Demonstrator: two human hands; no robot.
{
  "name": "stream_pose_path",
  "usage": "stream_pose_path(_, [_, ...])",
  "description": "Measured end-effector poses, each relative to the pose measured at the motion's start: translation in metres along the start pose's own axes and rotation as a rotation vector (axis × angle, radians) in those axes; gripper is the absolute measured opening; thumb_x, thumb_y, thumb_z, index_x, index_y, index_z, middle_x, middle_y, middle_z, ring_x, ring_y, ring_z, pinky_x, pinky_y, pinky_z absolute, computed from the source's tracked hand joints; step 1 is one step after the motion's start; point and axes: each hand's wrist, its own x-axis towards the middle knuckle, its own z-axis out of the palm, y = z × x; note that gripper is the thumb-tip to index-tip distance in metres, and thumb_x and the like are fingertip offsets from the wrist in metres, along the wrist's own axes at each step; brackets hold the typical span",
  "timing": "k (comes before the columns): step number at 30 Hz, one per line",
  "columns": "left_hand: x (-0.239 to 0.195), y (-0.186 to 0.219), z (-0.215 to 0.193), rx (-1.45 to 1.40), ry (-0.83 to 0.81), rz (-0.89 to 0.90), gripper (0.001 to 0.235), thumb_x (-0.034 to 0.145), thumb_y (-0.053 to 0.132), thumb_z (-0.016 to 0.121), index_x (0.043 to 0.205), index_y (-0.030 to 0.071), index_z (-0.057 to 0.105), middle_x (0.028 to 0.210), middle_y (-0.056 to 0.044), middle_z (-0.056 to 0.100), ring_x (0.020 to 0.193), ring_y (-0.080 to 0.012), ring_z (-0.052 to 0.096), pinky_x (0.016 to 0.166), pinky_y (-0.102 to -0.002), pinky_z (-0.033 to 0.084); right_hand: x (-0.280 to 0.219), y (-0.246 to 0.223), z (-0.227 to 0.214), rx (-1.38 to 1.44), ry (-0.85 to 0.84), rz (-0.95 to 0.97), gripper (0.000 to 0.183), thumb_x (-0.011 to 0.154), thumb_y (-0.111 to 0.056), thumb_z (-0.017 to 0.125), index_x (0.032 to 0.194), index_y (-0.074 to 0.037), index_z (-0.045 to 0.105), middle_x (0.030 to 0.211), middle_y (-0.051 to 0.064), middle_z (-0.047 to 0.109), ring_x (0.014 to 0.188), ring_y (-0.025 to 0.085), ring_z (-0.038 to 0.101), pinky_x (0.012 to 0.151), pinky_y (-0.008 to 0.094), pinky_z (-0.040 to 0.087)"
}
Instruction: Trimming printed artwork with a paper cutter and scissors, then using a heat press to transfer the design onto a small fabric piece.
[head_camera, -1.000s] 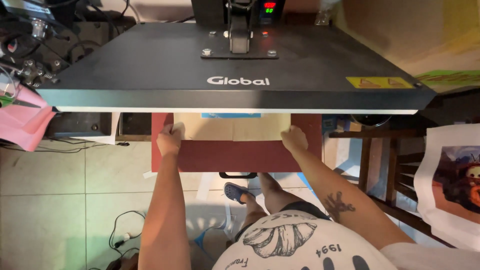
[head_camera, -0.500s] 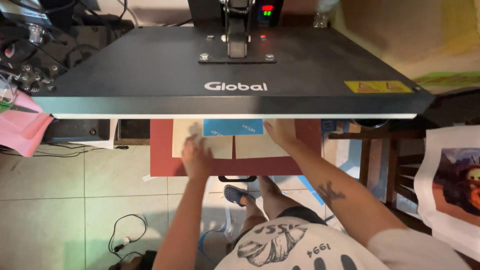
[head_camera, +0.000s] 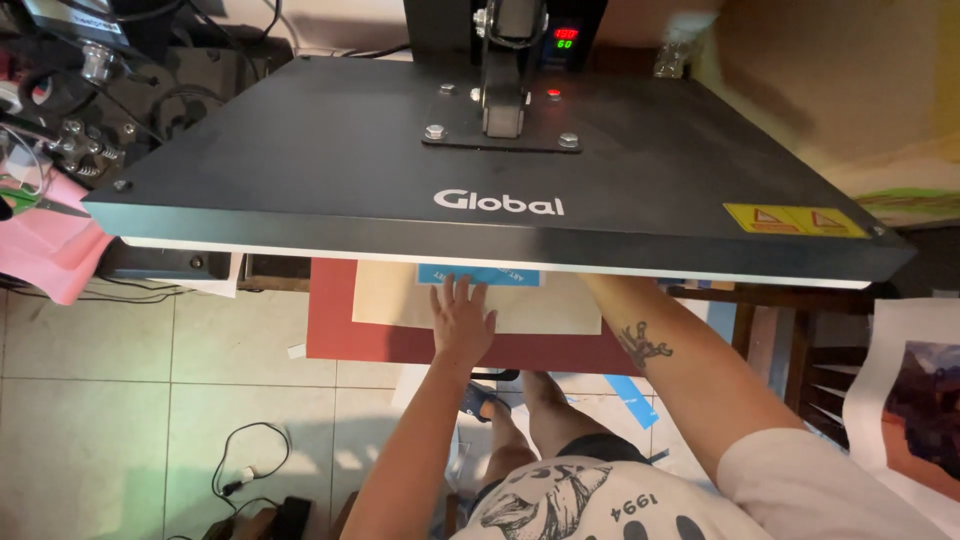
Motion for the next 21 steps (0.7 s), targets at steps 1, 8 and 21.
stream_pose_path(1, [0.001, 0.002, -0.005, -0.001, -0.055, -0.013, 0.055, 0.088, 0.042, 0.07, 0.138, 0.023, 0.058, 0.143, -0.007, 0.05, 0.147, -0.035, 0.035, 0.118, -0.063, 0.028, -0.002, -0.002, -0.005, 0.013, -0.016, -0.01, 0.033, 0.092, -0.046, 0.068, 0.101, -0.014, 0.067, 0.096, 0.008, 0.072, 0.093, 0.031, 0.07, 0.084, 0.048, 0.053])
stream_pose_path(8, [-0.001, 0.005, -0.009, -0.03, -0.097, -0.035, 0.056, 0.089, 0.038, 0.07, 0.14, 0.023, 0.056, 0.144, -0.008, 0.048, 0.147, -0.0363, 0.033, 0.118, -0.064, 0.028, -0.029, -0.025, -0.035, 0.116, -0.127, -0.076, 0.034, 0.093, -0.05, 0.065, 0.091, -0.016, 0.069, 0.085, 0.006, 0.073, 0.083, 0.029, 0.072, 0.077, 0.044, 0.055])
stream_pose_path(21, [-0.037, -0.089, 0.026, -0.247, 0.462, -0.11, 0.028, 0.078, 0.015, 0.068, 0.105, 0.013, 0.072, 0.106, -0.008, 0.067, 0.103, -0.0301, 0.066, 0.09, -0.042, 0.053, -0.263, 0.055, -0.022, 0.548, 0.183, 0.004, 0.027, 0.073, -0.012, 0.079, 0.099, -0.018, 0.079, 0.095, -0.001, 0.074, 0.096, 0.023, 0.07, 0.092, 0.037, 0.054])
